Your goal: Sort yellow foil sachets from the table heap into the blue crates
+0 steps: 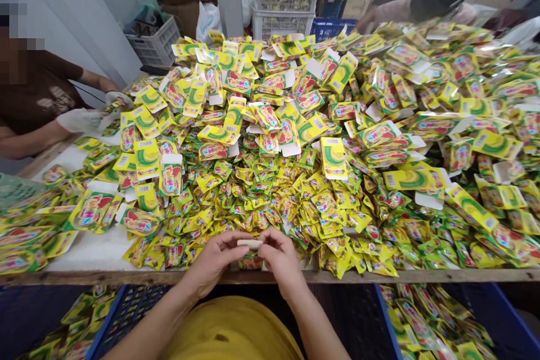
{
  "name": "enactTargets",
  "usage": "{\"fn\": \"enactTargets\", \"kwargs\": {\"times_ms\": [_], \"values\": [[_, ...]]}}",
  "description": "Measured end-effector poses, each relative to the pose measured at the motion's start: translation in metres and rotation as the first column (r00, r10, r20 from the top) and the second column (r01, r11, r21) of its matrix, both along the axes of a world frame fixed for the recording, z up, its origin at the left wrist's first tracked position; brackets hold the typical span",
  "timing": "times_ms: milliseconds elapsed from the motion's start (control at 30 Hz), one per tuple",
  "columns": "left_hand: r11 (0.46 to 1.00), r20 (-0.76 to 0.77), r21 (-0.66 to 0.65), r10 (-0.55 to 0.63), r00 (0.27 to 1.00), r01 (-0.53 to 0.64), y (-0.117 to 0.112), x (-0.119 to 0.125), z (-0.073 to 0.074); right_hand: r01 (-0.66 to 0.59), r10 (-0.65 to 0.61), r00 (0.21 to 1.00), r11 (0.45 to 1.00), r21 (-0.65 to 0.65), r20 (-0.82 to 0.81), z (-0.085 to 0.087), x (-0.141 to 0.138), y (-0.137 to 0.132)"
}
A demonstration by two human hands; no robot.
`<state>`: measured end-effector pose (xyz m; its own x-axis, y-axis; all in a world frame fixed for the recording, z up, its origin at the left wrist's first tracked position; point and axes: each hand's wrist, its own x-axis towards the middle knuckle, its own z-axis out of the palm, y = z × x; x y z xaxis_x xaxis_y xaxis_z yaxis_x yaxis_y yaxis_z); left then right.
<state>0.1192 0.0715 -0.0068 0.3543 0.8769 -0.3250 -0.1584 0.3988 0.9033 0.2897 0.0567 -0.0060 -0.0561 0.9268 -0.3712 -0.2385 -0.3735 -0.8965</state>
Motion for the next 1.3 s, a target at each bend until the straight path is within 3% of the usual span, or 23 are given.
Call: {"fn": "enactTargets", "kwargs": {"times_ms": [100, 167, 267, 367, 467, 667, 833, 933, 967, 1033, 1100, 1133, 1233, 1300], "values": [[0.978, -0.071, 0.108, 0.189, 0.979, -0.181, 0.003, 0.001, -0.009, -0.059, 0.016, 0.983, 0.971, 0.233, 0.18, -0.001, 0.0, 0.003], [0.955, -0.139, 0.21, 0.239, 0.961, -0.208, 0.004, 0.003, -0.014, -0.075, 0.016, 0.975, 0.962, 0.263, 0.221, -0.003, 0.001, 0.005], [0.933, -0.198, 0.319, 0.236, 0.951, -0.165, 0.005, 0.006, -0.018, 0.003, -0.051, 0.973, 0.978, 0.208, 0.226, -0.01, 0.0, 0.008], [0.928, -0.207, 0.337, 0.238, 0.949, -0.159, 0.007, 0.01, -0.017, 0.058, -0.095, 0.969, 0.984, 0.167, 0.227, -0.015, 0.0, 0.01], [0.893, -0.256, 0.439, 0.234, 0.938, -0.103, 0.012, 0.011, -0.017, 0.04, -0.096, 0.961, 0.976, 0.212, 0.261, -0.018, 0.001, 0.012], [0.755, -0.234, 0.656, 0.202, 0.951, 0.001, 0.01, 0.001, -0.027, -0.067, -0.162, 0.908, 0.854, 0.516, 0.386, -0.022, 0.004, 0.002], [0.703, -0.264, 0.706, 0.151, 0.953, 0.084, 0.004, -0.002, -0.035, -0.203, -0.192, 0.827, 0.774, 0.6, 0.528, -0.02, 0.015, -0.008], [0.681, -0.275, 0.722, 0.124, 0.953, 0.12, 0.004, 0.002, -0.034, -0.291, -0.142, 0.78, 0.78, 0.554, 0.61, -0.011, 0.022, 0.019], [0.671, -0.31, 0.723, 0.101, 0.945, 0.165, 0.004, 0.004, -0.032, -0.295, -0.184, 0.739, 0.777, 0.556, 0.649, -0.008, 0.021, 0.034], [0.648, -0.402, 0.708, 0.045, 0.914, 0.28, 0.004, 0.008, -0.029, -0.391, -0.241, 0.577, 0.757, 0.523, 0.78, -0.002, 0.015, 0.069], [0.65, -0.465, 0.667, -0.021, 0.885, 0.365, 0.004, 0.011, -0.025, -0.454, -0.252, 0.398, 0.782, 0.428, 0.882, 0.003, 0.007, 0.102], [0.66, -0.46, 0.651, -0.049, 0.886, 0.375, 0.003, 0.013, -0.023, -0.475, -0.239, 0.354, 0.787, 0.394, 0.904, 0.006, 0.004, 0.116], [0.742, -0.383, 0.605, -0.048, 0.922, 0.29, 0.001, 0.009, -0.018, -0.527, -0.182, 0.35, 0.773, 0.353, 0.919, 0.013, 0.012, 0.142], [0.829, -0.345, 0.548, 0.101, 0.933, 0.113, -0.001, -0.008, -0.01, -0.52, -0.179, 0.384, 0.769, 0.372, 0.906, 0.017, 0.03, 0.147]]}}
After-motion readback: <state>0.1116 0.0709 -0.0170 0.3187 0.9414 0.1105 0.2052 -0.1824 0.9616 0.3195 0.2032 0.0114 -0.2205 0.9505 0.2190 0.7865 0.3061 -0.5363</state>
